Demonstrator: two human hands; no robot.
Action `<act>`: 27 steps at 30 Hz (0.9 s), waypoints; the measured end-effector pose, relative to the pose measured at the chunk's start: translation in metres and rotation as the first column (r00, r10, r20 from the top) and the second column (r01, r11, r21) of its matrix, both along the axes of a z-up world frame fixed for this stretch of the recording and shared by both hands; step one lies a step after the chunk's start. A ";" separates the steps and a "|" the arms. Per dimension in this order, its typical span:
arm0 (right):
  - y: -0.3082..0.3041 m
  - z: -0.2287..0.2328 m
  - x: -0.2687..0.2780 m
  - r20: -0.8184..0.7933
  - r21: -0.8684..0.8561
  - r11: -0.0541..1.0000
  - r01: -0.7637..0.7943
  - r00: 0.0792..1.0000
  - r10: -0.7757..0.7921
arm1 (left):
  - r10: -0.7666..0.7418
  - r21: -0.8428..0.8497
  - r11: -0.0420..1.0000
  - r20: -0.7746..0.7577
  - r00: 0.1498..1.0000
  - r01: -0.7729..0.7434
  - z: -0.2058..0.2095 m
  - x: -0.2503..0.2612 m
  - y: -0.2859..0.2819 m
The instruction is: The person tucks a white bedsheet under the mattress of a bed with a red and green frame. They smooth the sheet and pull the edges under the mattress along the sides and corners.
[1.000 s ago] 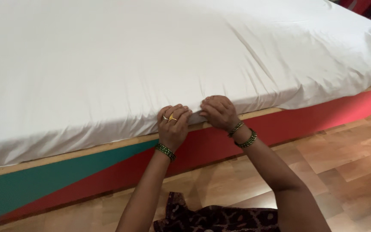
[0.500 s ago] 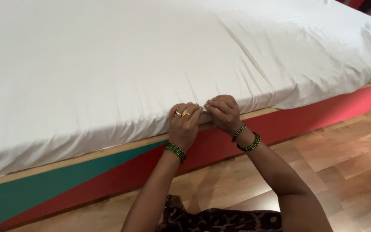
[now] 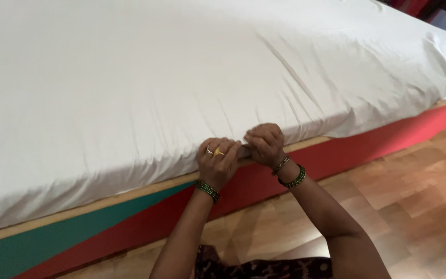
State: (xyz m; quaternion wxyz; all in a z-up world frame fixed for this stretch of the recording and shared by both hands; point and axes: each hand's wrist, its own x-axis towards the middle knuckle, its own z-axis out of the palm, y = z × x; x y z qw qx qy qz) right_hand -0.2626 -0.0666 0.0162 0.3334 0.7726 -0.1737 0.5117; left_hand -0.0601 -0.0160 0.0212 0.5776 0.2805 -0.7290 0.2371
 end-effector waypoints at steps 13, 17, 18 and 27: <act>0.037 0.041 -0.047 -0.087 0.287 0.938 0.196 0.980 -0.178 | 0.061 0.230 0.971 0.040 0.997 -0.068 0.020 -0.043 0.016; 0.027 0.026 -0.053 -0.032 0.238 0.961 0.143 0.990 -0.140 | 0.127 0.186 0.973 0.078 0.989 -0.139 0.018 -0.064 0.009; 0.024 0.024 -0.054 -0.024 0.223 0.965 0.136 0.991 -0.134 | 0.098 0.174 0.979 0.053 0.994 -0.106 0.014 -0.064 0.005; 0.007 0.010 -0.059 0.037 0.059 0.997 0.040 0.998 -0.042 | -0.011 0.040 0.999 0.003 1.000 0.011 -0.015 -0.062 -0.015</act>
